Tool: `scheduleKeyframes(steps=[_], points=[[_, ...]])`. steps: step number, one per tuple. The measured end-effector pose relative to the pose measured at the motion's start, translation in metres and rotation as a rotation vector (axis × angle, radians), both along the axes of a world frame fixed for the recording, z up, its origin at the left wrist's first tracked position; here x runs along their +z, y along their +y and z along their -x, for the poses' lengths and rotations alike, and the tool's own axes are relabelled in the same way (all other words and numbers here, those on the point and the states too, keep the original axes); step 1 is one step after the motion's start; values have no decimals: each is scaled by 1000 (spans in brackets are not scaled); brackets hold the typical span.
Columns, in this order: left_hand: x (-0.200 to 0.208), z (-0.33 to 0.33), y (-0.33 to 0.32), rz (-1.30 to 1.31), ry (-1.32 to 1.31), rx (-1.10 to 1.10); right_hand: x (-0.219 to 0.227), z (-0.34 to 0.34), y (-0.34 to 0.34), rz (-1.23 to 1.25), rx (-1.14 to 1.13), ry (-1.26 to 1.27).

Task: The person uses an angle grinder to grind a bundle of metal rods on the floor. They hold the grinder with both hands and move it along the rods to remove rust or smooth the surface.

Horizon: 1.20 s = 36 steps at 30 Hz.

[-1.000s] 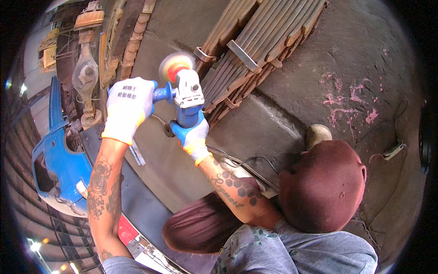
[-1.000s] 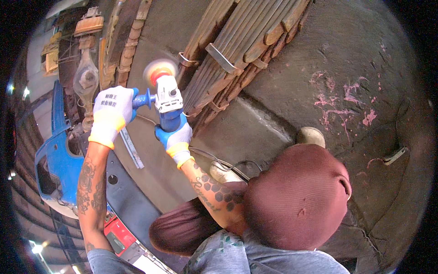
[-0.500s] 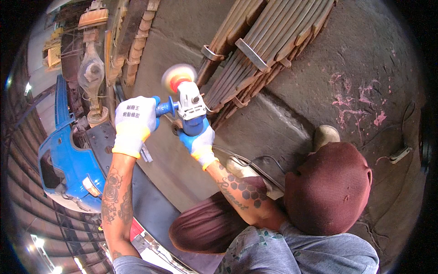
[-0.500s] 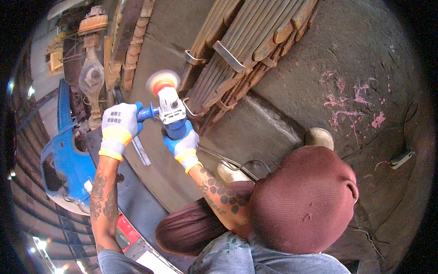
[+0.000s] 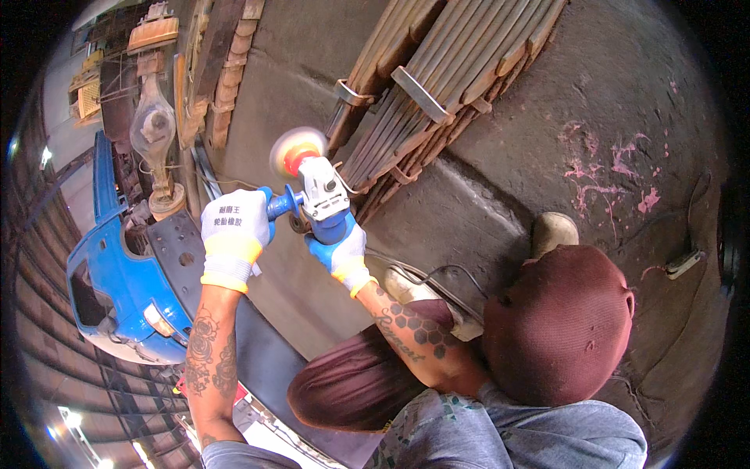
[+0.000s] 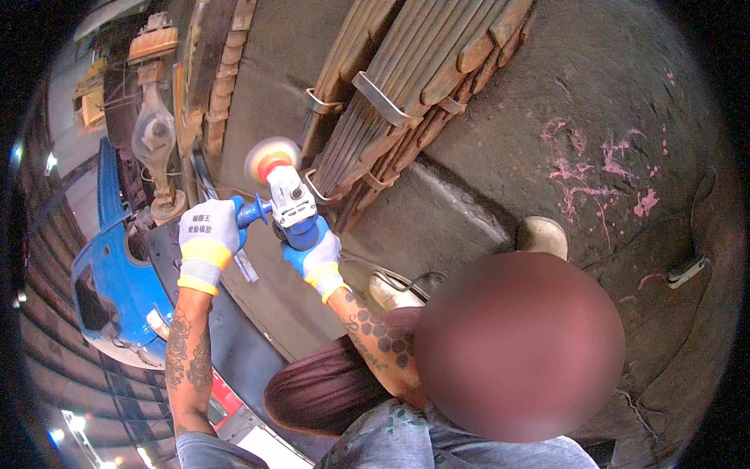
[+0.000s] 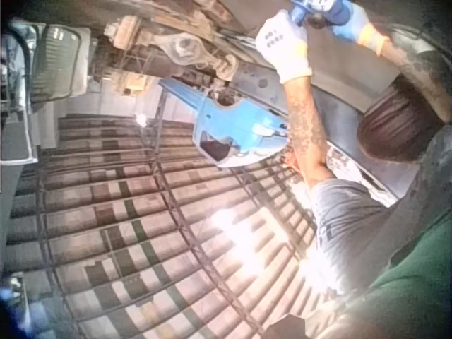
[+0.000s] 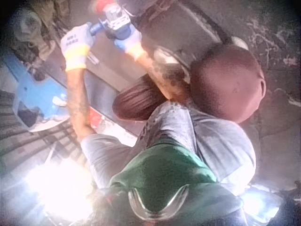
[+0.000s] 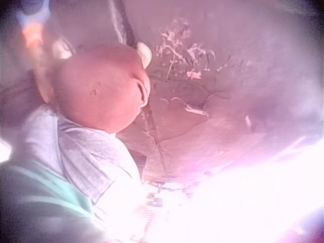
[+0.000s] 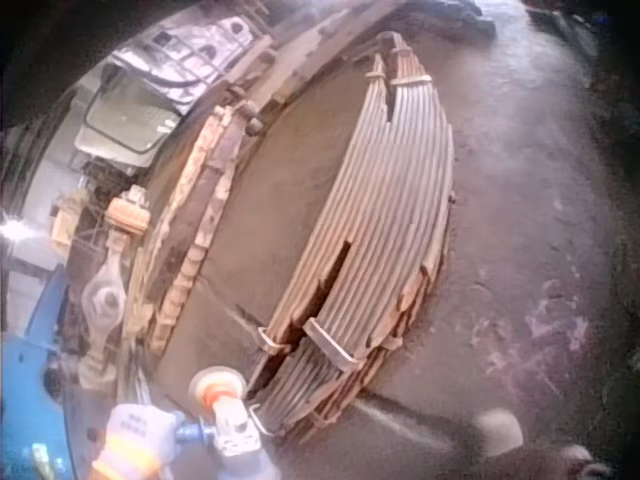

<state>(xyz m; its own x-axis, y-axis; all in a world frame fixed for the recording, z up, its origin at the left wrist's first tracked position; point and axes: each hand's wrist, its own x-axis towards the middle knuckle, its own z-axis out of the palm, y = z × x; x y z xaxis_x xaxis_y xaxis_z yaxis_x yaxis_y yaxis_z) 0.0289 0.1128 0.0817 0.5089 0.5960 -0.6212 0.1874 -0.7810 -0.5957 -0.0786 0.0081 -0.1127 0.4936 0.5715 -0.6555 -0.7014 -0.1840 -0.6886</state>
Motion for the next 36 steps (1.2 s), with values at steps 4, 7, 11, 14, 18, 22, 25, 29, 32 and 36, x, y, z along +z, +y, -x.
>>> scheduleKeyframes(steps=[4,7,11,14,18,22,25,29,32,36], points=[[-3,2,0,-17,11,-41,-1,-6,-1,-22,3,29],[-3,-2,-4,-20,11,-57,-2,0,3,-34,-77,25],[-9,-13,-18,-27,22,-60,-16,1,2,-111,-127,58],[-4,-24,-30,-50,4,-85,-10,-14,-4,-189,-220,18],[0,-52,-46,-25,-2,-153,2,-28,-5,-299,-360,105],[-8,-75,-58,-42,93,-179,-6,-20,-8,-237,-290,92],[-10,-86,-60,-61,154,-98,-10,-27,-13,-252,-194,148],[0,-104,-61,-100,139,-106,4,-51,-10,-306,-222,201],[4,-112,-55,-92,136,-176,9,-48,-4,-307,-236,258],[3,-108,-62,-62,144,-148,18,-46,-11,-249,-423,182]])
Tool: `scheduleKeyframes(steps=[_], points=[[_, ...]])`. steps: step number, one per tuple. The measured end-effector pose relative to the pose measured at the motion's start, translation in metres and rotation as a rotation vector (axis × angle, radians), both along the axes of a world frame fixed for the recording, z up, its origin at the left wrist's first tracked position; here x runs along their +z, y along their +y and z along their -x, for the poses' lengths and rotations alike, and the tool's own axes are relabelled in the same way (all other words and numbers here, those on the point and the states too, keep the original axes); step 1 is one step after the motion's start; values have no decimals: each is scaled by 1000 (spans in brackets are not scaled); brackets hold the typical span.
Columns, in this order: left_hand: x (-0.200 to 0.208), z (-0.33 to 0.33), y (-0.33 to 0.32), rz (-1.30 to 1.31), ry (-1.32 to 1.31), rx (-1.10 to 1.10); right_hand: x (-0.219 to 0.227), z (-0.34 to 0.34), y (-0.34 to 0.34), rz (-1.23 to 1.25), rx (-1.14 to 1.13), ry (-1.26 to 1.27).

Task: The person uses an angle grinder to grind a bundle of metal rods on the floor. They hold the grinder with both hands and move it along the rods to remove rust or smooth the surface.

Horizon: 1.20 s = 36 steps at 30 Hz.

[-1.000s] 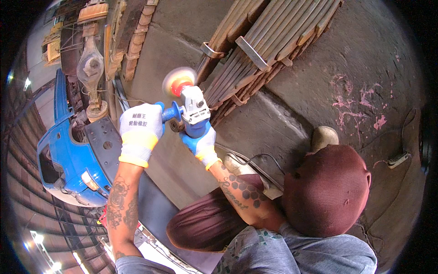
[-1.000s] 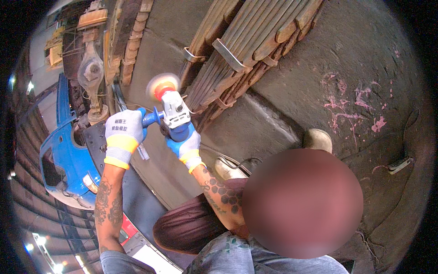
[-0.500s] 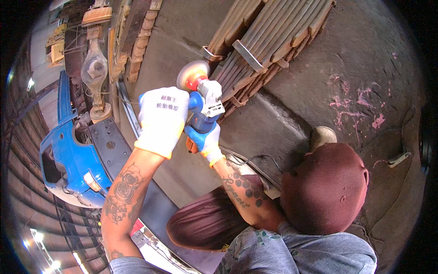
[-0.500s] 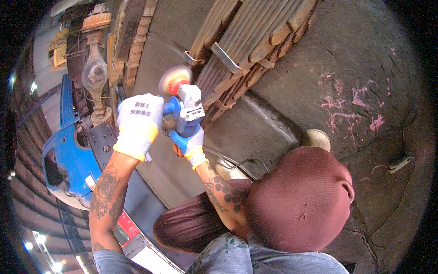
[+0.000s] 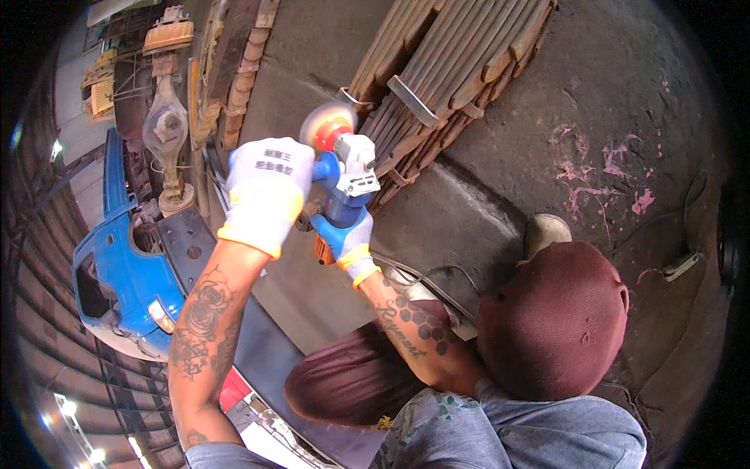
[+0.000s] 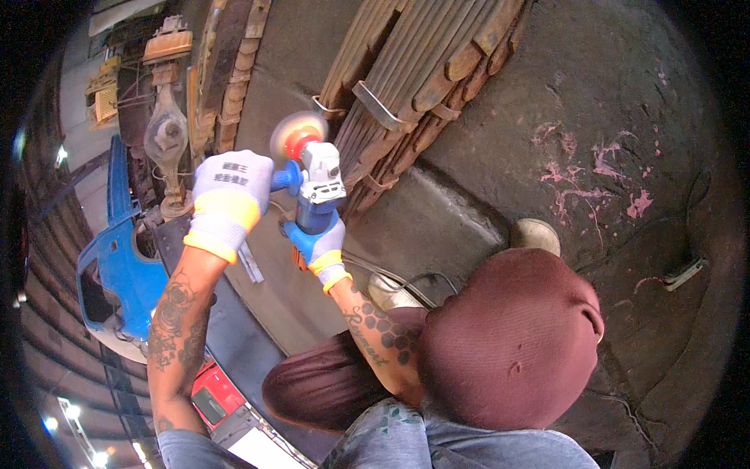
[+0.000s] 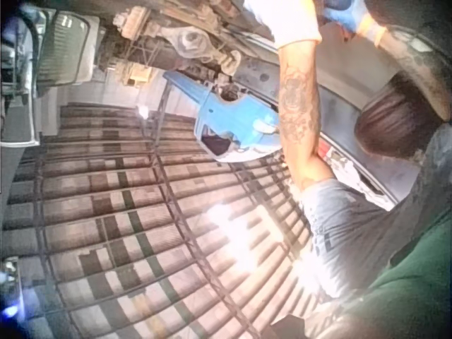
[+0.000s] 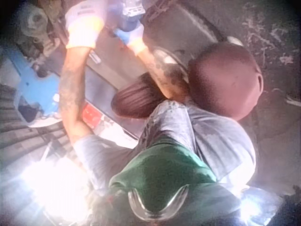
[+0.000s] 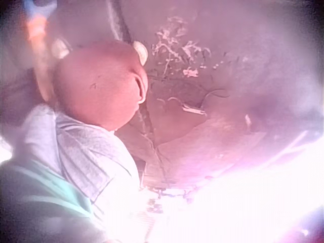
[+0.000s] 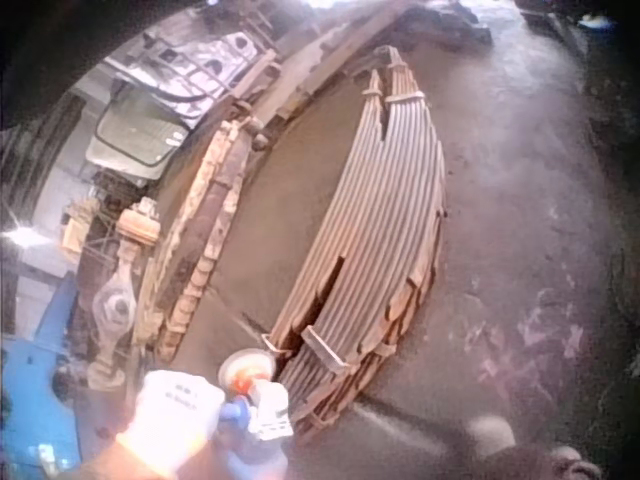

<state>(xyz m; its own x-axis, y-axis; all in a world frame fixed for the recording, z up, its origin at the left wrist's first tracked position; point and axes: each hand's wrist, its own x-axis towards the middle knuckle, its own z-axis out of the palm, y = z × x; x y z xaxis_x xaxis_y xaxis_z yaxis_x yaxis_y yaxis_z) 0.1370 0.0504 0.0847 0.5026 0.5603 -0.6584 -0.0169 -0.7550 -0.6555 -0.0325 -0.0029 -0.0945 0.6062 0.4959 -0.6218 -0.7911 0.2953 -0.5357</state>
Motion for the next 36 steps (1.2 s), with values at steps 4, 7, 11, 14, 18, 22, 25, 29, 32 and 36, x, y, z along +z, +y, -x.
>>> scheduleKeyframes(steps=[4,7,11,14,18,22,25,29,32,36], points=[[-7,9,-1,-36,50,80,-14,14,-3,5,143,-149],[-5,13,4,-20,-18,98,-22,3,-6,-53,179,-81],[6,32,22,-53,-39,137,-13,16,0,-68,219,-46],[5,64,36,-43,-79,175,-22,29,1,60,274,-240],[-1,113,52,-21,-153,253,-27,40,-6,185,457,-317],[9,169,60,-49,-227,389,-13,48,-10,245,597,-316],[12,203,63,-31,-378,363,-6,52,-8,293,654,-362],[1,207,82,16,-481,327,-16,41,5,341,591,-453],[-9,194,99,49,-417,313,-16,41,9,388,533,-444],[-7,175,109,81,-311,312,-4,44,14,480,554,-423]])
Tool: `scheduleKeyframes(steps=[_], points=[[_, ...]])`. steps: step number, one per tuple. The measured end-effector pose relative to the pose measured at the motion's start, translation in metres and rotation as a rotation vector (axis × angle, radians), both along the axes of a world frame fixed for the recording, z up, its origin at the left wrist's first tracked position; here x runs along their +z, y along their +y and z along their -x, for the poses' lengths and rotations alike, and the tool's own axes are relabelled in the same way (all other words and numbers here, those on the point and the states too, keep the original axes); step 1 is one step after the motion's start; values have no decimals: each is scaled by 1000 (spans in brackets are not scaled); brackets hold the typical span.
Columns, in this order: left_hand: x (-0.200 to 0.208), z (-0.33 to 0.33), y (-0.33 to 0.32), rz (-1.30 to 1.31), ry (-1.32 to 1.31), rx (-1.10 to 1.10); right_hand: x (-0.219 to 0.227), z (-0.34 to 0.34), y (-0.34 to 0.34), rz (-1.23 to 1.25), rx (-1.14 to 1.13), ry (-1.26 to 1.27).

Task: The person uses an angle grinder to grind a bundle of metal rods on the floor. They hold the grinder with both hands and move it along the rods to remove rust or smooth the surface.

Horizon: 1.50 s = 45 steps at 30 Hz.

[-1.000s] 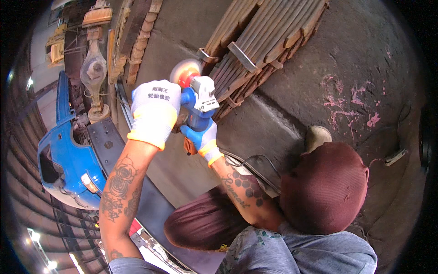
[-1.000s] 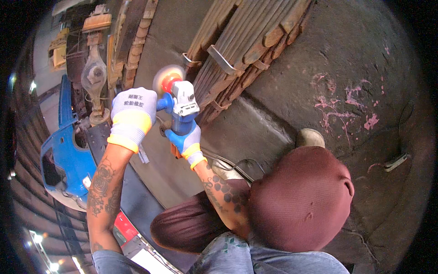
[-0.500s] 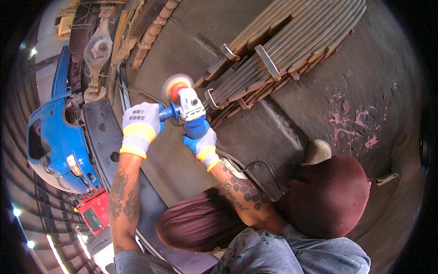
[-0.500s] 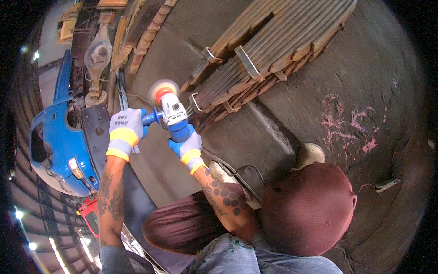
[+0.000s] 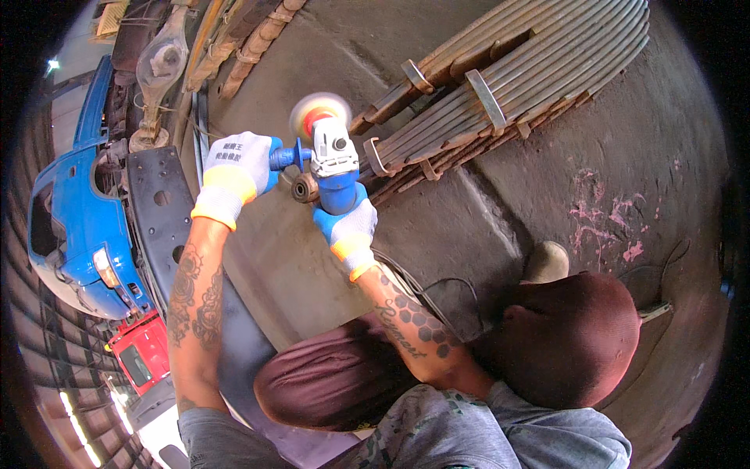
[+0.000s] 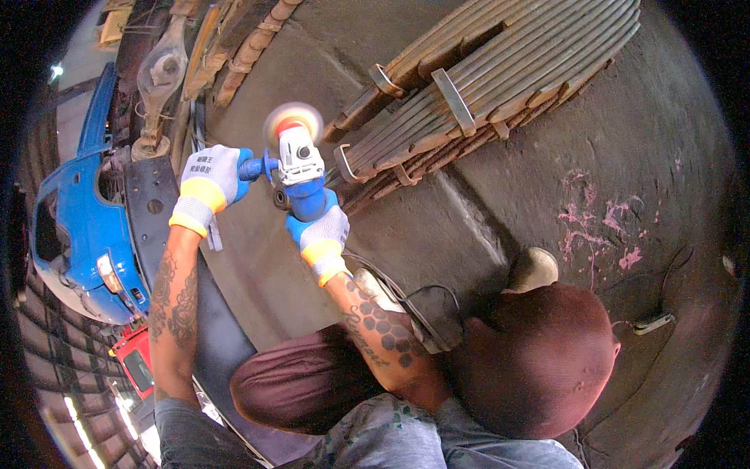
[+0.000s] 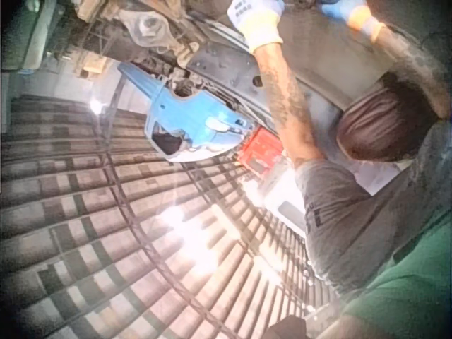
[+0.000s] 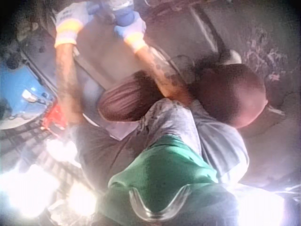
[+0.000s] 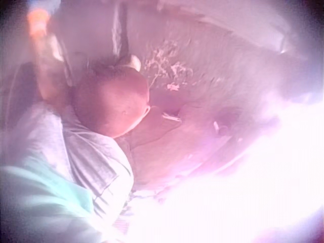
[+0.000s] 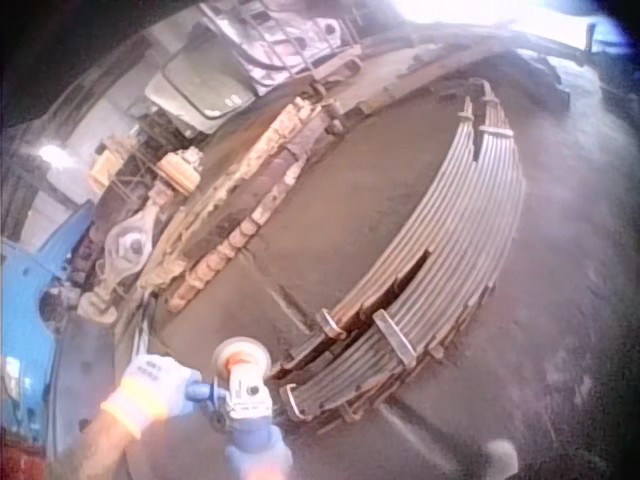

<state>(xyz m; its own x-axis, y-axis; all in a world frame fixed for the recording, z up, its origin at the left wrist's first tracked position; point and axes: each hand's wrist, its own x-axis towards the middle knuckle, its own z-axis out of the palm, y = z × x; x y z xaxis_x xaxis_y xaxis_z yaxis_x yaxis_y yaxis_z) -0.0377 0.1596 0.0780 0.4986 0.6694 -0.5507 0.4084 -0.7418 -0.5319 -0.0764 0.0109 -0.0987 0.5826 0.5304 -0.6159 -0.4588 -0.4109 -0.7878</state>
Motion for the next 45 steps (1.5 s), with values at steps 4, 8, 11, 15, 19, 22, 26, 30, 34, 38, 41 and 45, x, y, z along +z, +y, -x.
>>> scheduleKeyframes(steps=[4,8,11,15,19,22,26,30,34,38,41,45], points=[[-6,-29,2,39,33,-49,2,-22,-3,19,-59,43],[3,-33,2,27,59,-50,16,-21,-2,-3,-55,99],[-3,-44,4,44,68,-63,13,-34,-6,-5,-60,110],[3,-40,4,37,77,5,18,-40,-3,18,41,129],[0,-52,8,35,118,7,20,-50,-4,-11,51,123],[2,-55,6,21,114,-42,20,-54,-5,-36,21,128],[-1,-44,4,23,61,-72,18,-51,-10,-30,17,184],[-7,-28,-5,24,11,-26,9,-49,-16,5,84,145],[-7,-12,0,23,-16,19,10,-48,-18,-21,117,151],[-8,-8,1,39,18,57,11,-47,-19,2,156,167],[-4,-4,-1,22,46,99,12,-44,-18,-5,193,166],[-8,-8,-7,15,3,89,12,-46,-23,-17,149,172]])
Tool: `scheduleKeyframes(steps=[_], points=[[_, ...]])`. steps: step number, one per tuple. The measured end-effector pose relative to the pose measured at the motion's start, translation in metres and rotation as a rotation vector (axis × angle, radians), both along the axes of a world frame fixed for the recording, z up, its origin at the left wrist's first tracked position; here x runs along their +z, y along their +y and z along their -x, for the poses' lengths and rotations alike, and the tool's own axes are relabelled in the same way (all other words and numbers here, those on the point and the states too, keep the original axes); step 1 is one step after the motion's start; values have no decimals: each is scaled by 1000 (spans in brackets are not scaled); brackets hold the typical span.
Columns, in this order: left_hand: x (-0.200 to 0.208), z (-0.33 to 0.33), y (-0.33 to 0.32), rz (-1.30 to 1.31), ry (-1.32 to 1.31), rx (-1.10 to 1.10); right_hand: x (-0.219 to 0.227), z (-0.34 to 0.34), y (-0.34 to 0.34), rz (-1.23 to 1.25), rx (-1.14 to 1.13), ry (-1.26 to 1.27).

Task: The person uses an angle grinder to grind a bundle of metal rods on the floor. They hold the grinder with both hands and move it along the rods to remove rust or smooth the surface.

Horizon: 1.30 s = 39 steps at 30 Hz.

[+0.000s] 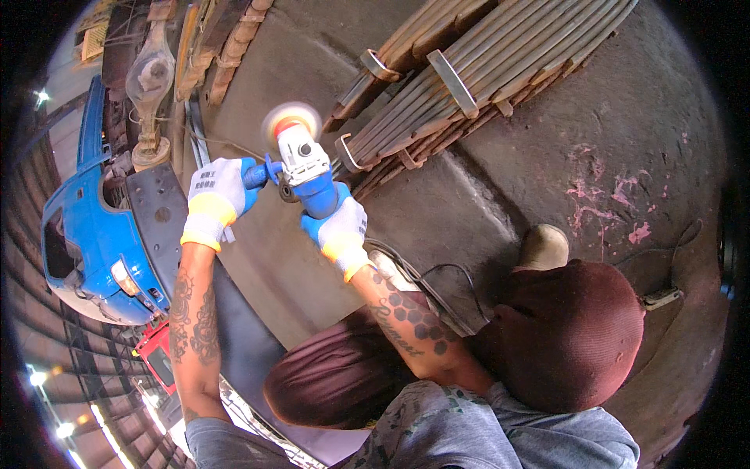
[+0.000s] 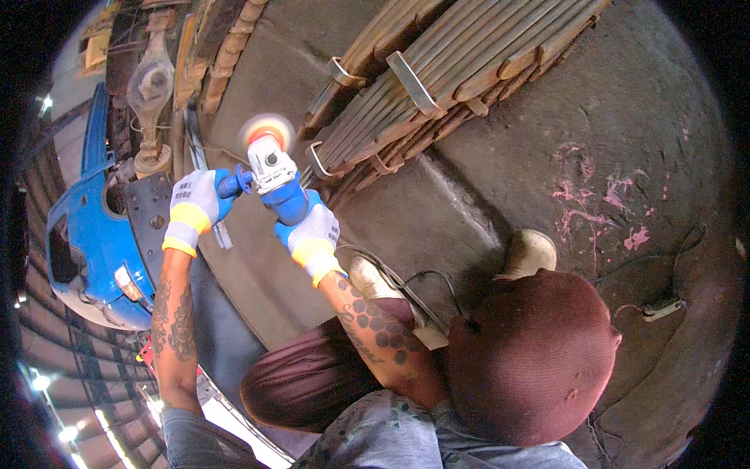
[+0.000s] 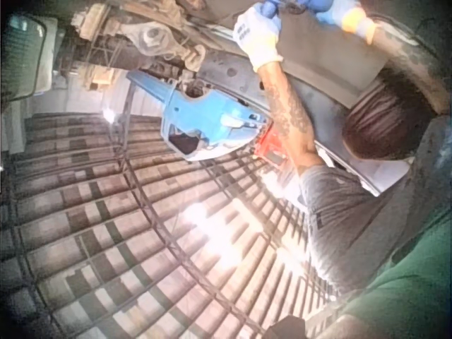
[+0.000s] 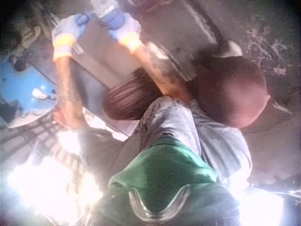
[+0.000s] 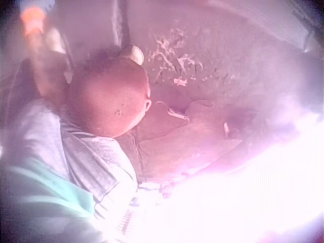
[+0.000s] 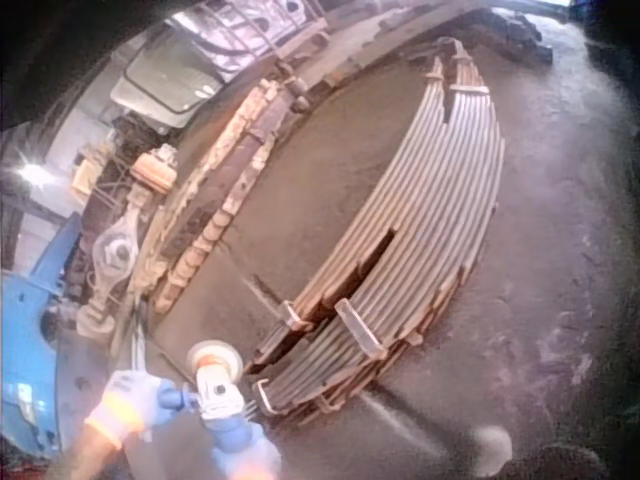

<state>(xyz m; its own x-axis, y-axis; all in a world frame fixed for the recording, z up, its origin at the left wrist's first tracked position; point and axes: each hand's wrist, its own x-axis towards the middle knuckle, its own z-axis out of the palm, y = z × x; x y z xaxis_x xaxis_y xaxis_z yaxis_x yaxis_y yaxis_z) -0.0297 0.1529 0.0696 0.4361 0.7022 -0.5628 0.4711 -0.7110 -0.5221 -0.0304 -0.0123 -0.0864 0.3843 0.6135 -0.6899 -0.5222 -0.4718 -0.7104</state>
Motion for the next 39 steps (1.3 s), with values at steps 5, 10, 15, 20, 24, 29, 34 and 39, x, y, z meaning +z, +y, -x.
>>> scheduleKeyframes(steps=[5,10,15,20,24,29,34,39], points=[[3,-12,-1,9,-12,-46,-3,-6,4,11,-1,-51],[3,5,-1,-14,-15,65,-1,-8,3,-9,83,-56],[2,-8,4,5,-9,39,-2,-21,4,-9,91,-25],[3,-6,6,14,-6,48,1,-25,5,4,132,-39],[-2,6,3,6,-41,76,-3,-25,1,-25,143,-52],[-2,8,-6,-2,-62,43,-1,-22,-5,-18,138,-39],[-2,20,-10,-17,-24,86,-7,-11,-5,-30,165,-49],[-5,15,-18,-44,-42,43,-10,-8,-11,-18,86,-34]])
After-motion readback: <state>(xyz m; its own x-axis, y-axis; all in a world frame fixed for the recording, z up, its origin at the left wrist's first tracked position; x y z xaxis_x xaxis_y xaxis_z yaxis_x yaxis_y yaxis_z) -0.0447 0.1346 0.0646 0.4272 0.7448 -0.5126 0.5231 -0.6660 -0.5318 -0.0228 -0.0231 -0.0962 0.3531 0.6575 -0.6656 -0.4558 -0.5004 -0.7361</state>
